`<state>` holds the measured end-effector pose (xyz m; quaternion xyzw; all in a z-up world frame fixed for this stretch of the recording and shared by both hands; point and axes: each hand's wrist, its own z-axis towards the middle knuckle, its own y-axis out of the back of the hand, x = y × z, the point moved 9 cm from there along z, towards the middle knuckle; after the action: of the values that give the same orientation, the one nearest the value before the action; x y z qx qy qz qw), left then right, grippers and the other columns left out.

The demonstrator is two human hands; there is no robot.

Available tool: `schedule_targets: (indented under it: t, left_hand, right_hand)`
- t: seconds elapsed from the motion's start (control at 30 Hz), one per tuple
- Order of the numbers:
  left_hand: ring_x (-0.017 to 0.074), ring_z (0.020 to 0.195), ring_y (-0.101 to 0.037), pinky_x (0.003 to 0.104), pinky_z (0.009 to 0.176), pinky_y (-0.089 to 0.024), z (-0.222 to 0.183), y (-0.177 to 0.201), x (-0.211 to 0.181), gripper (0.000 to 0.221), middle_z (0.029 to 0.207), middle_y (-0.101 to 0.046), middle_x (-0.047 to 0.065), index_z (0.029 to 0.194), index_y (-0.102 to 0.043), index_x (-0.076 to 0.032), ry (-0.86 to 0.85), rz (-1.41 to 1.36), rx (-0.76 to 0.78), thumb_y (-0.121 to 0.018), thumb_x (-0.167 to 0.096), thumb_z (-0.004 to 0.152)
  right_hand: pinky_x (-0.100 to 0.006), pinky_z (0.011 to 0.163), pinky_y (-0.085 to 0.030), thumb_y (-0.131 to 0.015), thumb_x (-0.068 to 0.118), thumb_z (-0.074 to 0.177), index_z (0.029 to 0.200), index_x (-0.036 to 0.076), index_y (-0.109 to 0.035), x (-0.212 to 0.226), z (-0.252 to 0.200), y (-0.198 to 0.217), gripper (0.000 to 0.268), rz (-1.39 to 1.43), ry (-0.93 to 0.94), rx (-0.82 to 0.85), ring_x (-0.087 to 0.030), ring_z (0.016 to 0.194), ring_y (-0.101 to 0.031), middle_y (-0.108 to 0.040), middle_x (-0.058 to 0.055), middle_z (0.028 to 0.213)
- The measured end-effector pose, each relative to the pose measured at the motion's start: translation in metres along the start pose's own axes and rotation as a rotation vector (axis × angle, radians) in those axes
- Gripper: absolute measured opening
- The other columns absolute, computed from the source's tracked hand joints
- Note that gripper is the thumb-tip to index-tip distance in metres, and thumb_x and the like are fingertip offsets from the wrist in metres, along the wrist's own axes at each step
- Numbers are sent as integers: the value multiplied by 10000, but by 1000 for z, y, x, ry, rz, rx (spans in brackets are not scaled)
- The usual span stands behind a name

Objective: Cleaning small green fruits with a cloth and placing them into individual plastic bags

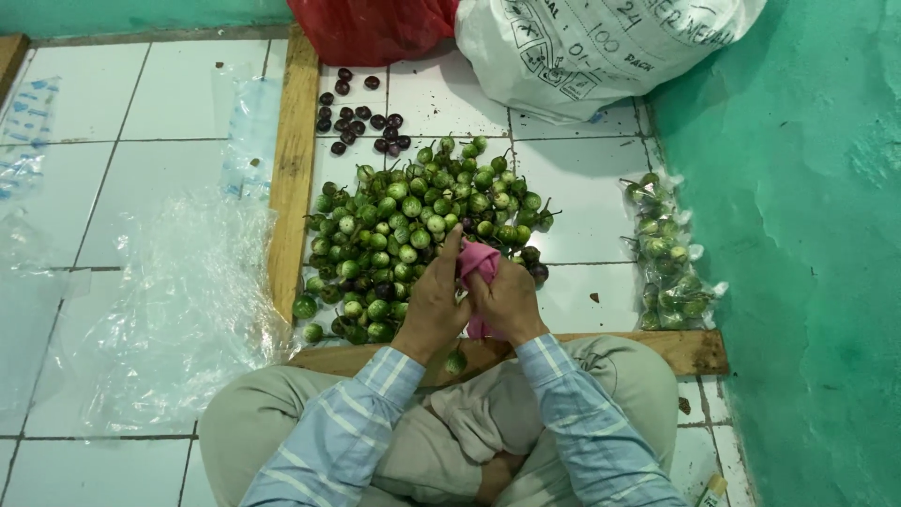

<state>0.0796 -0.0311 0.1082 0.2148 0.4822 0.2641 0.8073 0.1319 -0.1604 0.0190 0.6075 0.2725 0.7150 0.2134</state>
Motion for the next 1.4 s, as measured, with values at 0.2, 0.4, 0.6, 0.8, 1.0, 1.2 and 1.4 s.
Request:
schedule_targets:
  t: [0.2, 0.4, 0.6, 0.8, 1.0, 1.2, 1.4]
  left_hand:
    - [375, 1146, -622, 473, 951, -542, 2, -5, 3, 861, 1269, -611, 154, 1547, -455, -130, -74, 113, 54, -699, 8, 732]
    - [410, 1156, -611, 560, 959, -529, 10, 39, 21, 499, 1270, -522, 134, 1428, -545, -104, 244, -198, -116, -681, -143, 949]
    - [222, 1029, -682, 407, 859, -594, -9, 10, 82, 376, 1063, -613, 80, 1294, -581, 6, 554, -839, -364, -724, -147, 982]
    - [128, 902, -665, 317, 783, -571, -33, -36, 71, 252, 974, -761, 104, 1194, -721, -36, 627, -941, -282, -727, -67, 945]
    - [143, 893, -670, 326, 793, -575, -36, -44, 59, 297, 992, -748, 118, 1254, -698, 3, 627, -1071, -175, -705, -97, 975]
    - [250, 972, -732, 414, 868, -604, -25, -36, 51, 370, 1075, -743, 210, 1358, -598, 14, 671, -1333, -164, -600, -185, 1047]
    - [246, 1218, -599, 449, 1071, -463, -4, -1, 27, 336, 1225, -673, 141, 1341, -692, -39, 326, -770, -8, -602, -168, 1044]
  right_hand:
    - [-397, 562, -487, -595, 302, 908, 707, 57, -663, 41, -5, 28, 325, 253, 1, -101, -262, 550, -606, -613, -179, 599]
    - [-429, 823, -511, -379, 110, 906, 866, 78, -659, 25, -8, 60, 285, 727, -34, -412, -220, 775, -605, -662, -67, 803]
    - [-367, 766, -503, -488, 130, 944, 793, 107, -639, 53, -7, 40, 215, 661, 67, -269, -173, 679, -579, -632, -31, 705]
    - [-294, 698, -495, -619, 153, 989, 706, 142, -616, 72, -19, 14, 283, 578, 163, -94, -116, 564, -550, -598, 13, 586]
    - [-414, 780, -535, -583, 261, 1017, 881, 58, -663, 34, -16, 20, 257, 465, 37, -188, -239, 687, -659, -653, -133, 716]
    - [-316, 645, -527, -491, 171, 1063, 708, 117, -575, 85, -19, 52, 369, 579, 172, -227, -141, 510, -563, -578, -15, 553]
    - [-309, 1082, -400, -364, 54, 1100, 1095, -167, -626, 61, -19, 21, 343, 738, 6, 0, -206, 1044, -570, -686, -204, 998]
